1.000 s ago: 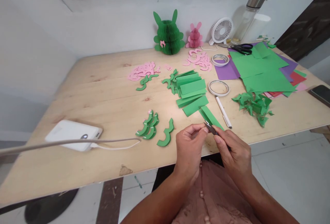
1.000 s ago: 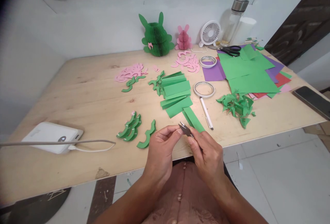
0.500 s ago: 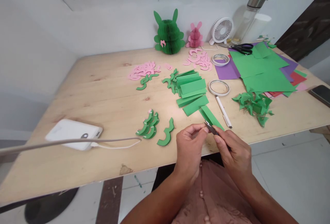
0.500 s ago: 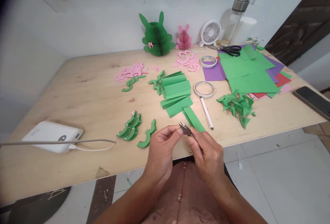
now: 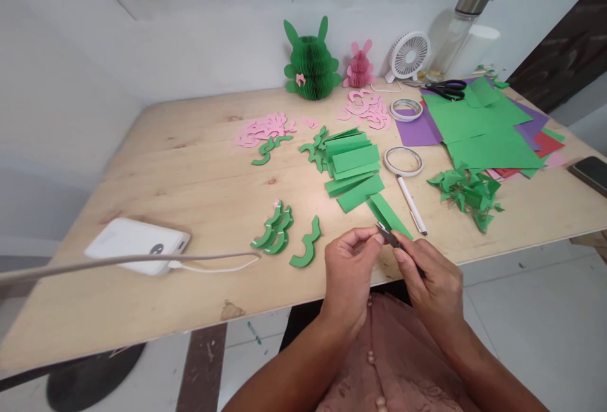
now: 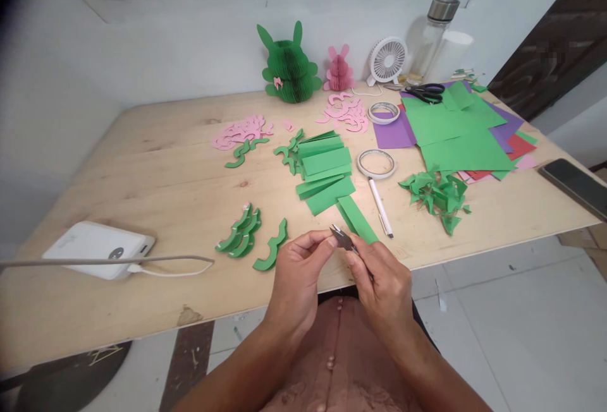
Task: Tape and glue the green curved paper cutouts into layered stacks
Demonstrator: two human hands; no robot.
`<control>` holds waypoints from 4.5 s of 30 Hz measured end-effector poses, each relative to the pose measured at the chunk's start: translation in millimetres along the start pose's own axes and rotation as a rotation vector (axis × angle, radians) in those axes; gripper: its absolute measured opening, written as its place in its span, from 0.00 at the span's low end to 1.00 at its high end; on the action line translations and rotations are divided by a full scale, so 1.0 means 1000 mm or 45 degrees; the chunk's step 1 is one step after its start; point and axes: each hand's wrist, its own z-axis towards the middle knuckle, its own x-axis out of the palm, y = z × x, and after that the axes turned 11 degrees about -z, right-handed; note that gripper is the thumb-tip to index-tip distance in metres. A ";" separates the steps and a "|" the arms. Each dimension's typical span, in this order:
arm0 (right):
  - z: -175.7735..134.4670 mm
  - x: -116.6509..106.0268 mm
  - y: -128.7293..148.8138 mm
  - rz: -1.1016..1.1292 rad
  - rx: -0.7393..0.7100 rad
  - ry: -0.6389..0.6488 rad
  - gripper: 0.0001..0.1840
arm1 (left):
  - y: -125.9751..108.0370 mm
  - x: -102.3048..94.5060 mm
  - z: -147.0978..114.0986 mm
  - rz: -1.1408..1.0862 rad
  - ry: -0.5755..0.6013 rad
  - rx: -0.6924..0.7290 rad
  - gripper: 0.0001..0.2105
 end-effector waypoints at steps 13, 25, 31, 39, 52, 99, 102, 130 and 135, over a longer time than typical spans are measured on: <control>-0.001 0.000 0.000 -0.015 -0.002 0.002 0.15 | 0.000 -0.002 -0.001 0.003 0.006 0.004 0.03; -0.001 0.000 -0.001 -0.027 -0.032 -0.005 0.14 | -0.001 -0.003 -0.001 0.000 0.023 0.023 0.03; -0.001 0.000 0.003 0.015 0.002 0.016 0.15 | 0.000 -0.003 0.000 -0.005 0.007 0.035 0.02; 0.000 -0.002 0.002 0.049 -0.001 0.035 0.15 | -0.002 -0.003 0.000 -0.031 0.036 0.030 0.02; 0.001 -0.001 0.003 0.218 0.145 0.081 0.15 | -0.001 -0.002 0.000 -0.084 0.075 0.041 0.01; 0.003 -0.006 -0.006 -0.194 -0.279 -0.011 0.19 | -0.011 -0.012 0.003 0.112 0.146 0.069 0.23; 0.004 -0.005 -0.007 -0.204 -0.307 -0.016 0.18 | -0.010 -0.012 0.004 0.120 0.132 0.076 0.23; 0.007 -0.009 -0.012 -0.341 -0.425 -0.021 0.19 | -0.007 -0.012 0.008 0.155 0.070 0.067 0.23; 0.009 -0.010 -0.014 -0.368 -0.458 -0.023 0.17 | -0.007 -0.012 0.008 0.163 0.078 0.076 0.22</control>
